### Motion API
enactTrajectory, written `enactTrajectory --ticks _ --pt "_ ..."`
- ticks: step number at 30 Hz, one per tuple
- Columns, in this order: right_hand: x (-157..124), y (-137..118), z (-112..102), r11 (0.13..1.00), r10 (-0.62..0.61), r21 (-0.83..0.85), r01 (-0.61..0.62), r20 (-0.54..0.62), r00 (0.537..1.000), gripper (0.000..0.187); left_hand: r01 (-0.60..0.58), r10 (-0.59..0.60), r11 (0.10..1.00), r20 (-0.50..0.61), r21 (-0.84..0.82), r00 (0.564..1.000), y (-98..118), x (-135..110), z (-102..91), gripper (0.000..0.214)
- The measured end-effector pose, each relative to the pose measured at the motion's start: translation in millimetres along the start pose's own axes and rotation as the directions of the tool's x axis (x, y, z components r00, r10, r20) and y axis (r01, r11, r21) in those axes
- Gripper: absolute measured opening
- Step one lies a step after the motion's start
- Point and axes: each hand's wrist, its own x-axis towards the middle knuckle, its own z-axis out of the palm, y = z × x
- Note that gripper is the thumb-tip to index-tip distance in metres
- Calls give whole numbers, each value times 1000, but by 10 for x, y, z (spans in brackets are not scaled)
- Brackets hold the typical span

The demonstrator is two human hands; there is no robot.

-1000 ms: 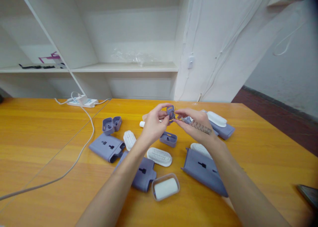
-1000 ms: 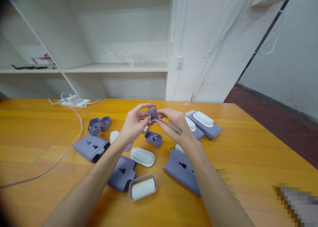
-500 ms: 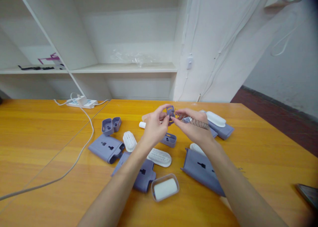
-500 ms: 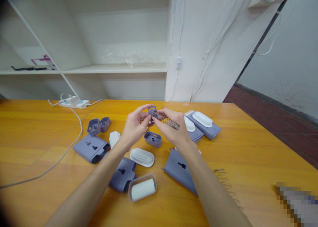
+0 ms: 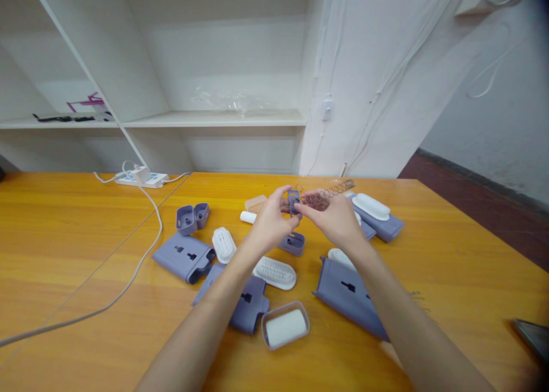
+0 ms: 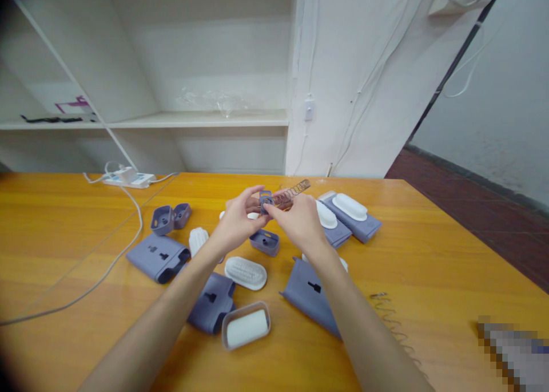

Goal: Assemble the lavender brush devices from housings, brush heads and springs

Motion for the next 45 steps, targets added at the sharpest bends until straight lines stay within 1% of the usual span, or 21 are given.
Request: enactTrajectory --ticks 3,6,9,11,13,16,19,21,23,26,28,30,34,37,41,43,45 --pt "14 28 -1 994 72 80 -80 93 993 21 26 -23 988 -23 150 999 -30 -5 -16 57" --pt "17 14 -29 983 87 148 -106 129 988 25 83 -77 962 -34 258 996 6 -14 -62 56" --pt "29 -28 -95 958 97 259 -124 114 989 28 138 -129 941 -48 308 990 64 -12 -134 56" --pt "40 -67 -151 935 132 318 -154 90 987 30 159 -154 943 -40 291 987 90 -6 -179 56" --pt "48 -109 -203 925 167 334 -180 67 984 31 169 -171 948 -13 270 985 109 -6 -215 57" --pt "48 -158 -242 917 190 345 -200 61 980 33 142 -169 942 64 303 984 153 -29 -247 58" --pt "42 -172 -235 911 197 351 -216 89 976 33 37 -110 925 173 379 979 209 -72 -256 68" --pt "42 -167 -229 913 200 341 -225 107 974 33 -17 -77 907 205 422 976 228 -92 -250 72" --pt "47 -158 -243 908 206 350 -231 107 973 32 -22 -63 917 198 399 978 226 -97 -238 72" --pt "58 -153 -309 880 226 400 -255 120 967 31 -16 -29 973 189 231 981 209 -82 -226 73" --pt "64 -155 -368 856 234 437 -276 149 961 30 -22 -1 992 184 122 983 210 -68 -227 71" --pt "70 -154 -426 830 234 475 -293 180 955 29 -26 13 997 166 76 986 222 -55 -238 69" --pt "93 -131 -522 751 271 572 -330 188 944 29 -16 5 994 100 106 995 242 -41 -286 71" --pt "111 -114 -580 709 314 616 -342 157 936 29 -26 15 993 90 115 996 258 -38 -343 71" --pt "122 -105 -632 716 329 612 -335 127 936 25 -66 55 987 78 147 995 301 -38 -439 69" --pt "128 -93 -649 725 331 602 -335 122 936 24 -59 46 982 71 178 996 322 -35 -490 69" --pt "138 -72 -667 731 348 598 -328 87 933 24 -47 36 979 62 201 997 340 -30 -542 69"
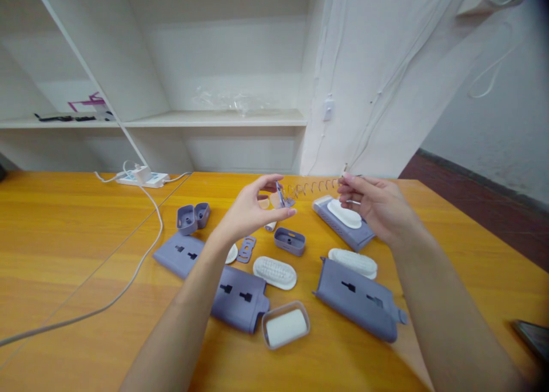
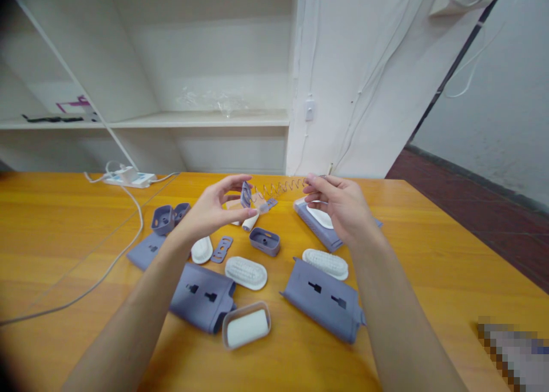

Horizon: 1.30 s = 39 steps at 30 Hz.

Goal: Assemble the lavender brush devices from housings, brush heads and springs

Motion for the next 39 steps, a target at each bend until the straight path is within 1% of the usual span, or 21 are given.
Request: enactTrajectory --ticks 2,5,8,11,14,17,19,20,22,24,26,27,28,29,30,32,34,36,39 --pt "19 -1 -34 1000 -19 23 21 -88 996 22 8 -7 1000 -18 13 1000 3 4 -53 69" --pt "41 -13 -86 995 -39 84 58 -210 977 21 23 -19 999 -78 44 997 1 10 -131 68" --pt "49 -23 -100 996 -35 72 53 -225 974 21 26 -13 995 -136 94 991 -9 14 -192 65" --pt "38 0 -38 999 -35 -20 32 -180 983 25 24 -8 996 -172 88 985 -24 19 -192 63" --pt "1 67 95 994 3 -110 -11 -77 997 34 28 -17 998 -180 57 984 -34 22 -83 61" --pt "-56 157 255 986 59 -161 -42 99 993 41 27 -17 996 -128 82 992 -19 8 119 62" --pt "-91 207 339 987 44 -159 -10 212 976 40 6 3 991 -66 137 998 10 -14 258 63" --pt "-101 225 365 988 20 -152 17 243 970 39 -19 25 989 -40 150 999 26 -27 316 63" --pt "-96 249 376 985 -20 -160 62 256 966 35 -79 77 979 19 187 997 44 -50 395 65" --pt "-53 269 328 972 -39 -219 86 211 977 34 -104 94 962 53 253 994 21 -66 424 74" --pt "24 309 236 930 -87 -345 127 131 988 34 -85 58 945 93 317 994 -55 -72 423 83" --pt "68 341 184 883 -135 -440 164 97 986 33 -67 24 938 128 341 991 -107 -73 421 84" --pt "111 381 134 820 -170 -539 193 93 981 31 -51 -14 929 172 367 985 -164 -73 421 82" --pt "151 428 90 751 -167 -630 200 112 980 27 -48 -49 910 222 411 974 -219 -74 426 76" --pt "183 480 56 695 -128 -692 197 150 980 24 -49 -86 889 272 455 958 -269 -77 437 70" --pt "223 582 24 596 -61 -776 205 211 976 18 -67 -147 853 362 518 921 -338 -89 473 65" --pt "227 669 35 502 -14 -835 226 254 967 13 -109 -167 819 416 563 894 -362 -109 516 62" --pt "212 732 68 451 13 -861 234 269 963 10 -148 -175 774 433 615 884 -351 -129 550 61" --pt "191 800 103 446 41 -865 231 278 960 10 -171 -201 701 422 693 884 -321 -143 566 59"
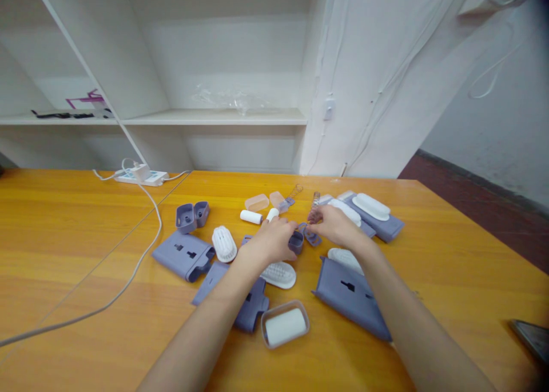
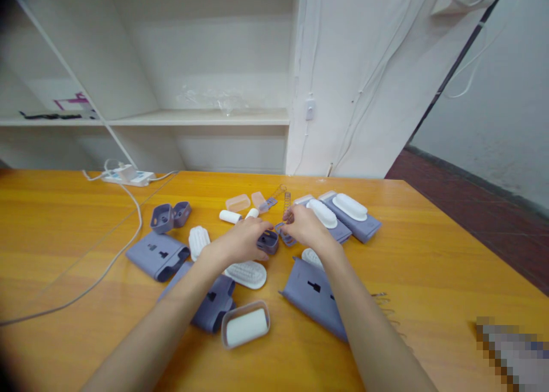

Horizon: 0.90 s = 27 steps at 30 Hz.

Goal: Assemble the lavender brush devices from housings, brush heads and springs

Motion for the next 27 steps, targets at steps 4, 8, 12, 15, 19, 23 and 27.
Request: enactTrajectory --ticks 4,8,12,15,19,23,27 --pt "9 45 53 1000 0 -5 0 58 998 15 28 -27 995 -16 92 1000 -18 -5 -8 50" --pt "6 59 49 1000 -14 3 14 115 993 20 48 -45 992 -28 119 999 -41 -15 1 43" --pt "-25 25 -25 1000 -22 15 20 146 989 39 67 -64 992 -29 107 998 -34 -39 -39 35" --pt "-53 16 -125 999 -43 18 41 107 993 53 88 -86 992 -31 85 996 -56 -59 -95 26" --pt "-120 -12 -300 998 -54 -14 54 24 998 55 117 -118 992 -38 -47 992 -164 -83 -160 30" --pt "-221 -107 -508 998 8 -55 -9 -17 1000 53 119 -138 967 -69 -226 988 -276 -114 -252 36" --pt "-307 -209 -675 998 10 -68 -14 -60 998 42 150 -189 959 -150 -241 970 -322 -144 -358 32"
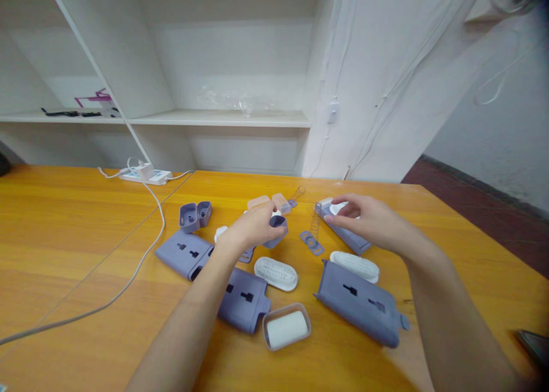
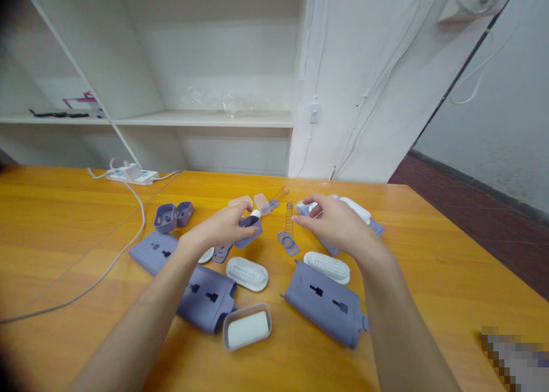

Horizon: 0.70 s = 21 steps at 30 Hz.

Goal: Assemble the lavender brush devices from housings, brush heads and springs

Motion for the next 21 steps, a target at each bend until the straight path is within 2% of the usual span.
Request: enactTrajectory --ticks 3,7,11,15,17,21 --pt "-36 -46 -53 1000 -10 5 10 -9 1000 38 50 -50 995 0 87 999 1 2 2 29" --pt "-61 -99 -54 1000 -10 0 10 9 1000 39 42 -75 969 127 243 989 45 8 159 34" --pt "-83 -193 -46 998 -9 -56 10 18 1000 35 4 -50 968 178 250 983 141 0 322 37" --pt "-111 -305 -20 992 -46 -118 53 66 997 32 -15 -30 975 198 222 980 177 1 361 50" --pt "-120 -341 8 989 -68 -125 77 74 995 32 -18 -18 978 173 205 985 166 16 356 57" --pt "-131 -368 72 985 -94 -131 108 110 989 35 -46 45 966 9 254 999 141 56 356 54"
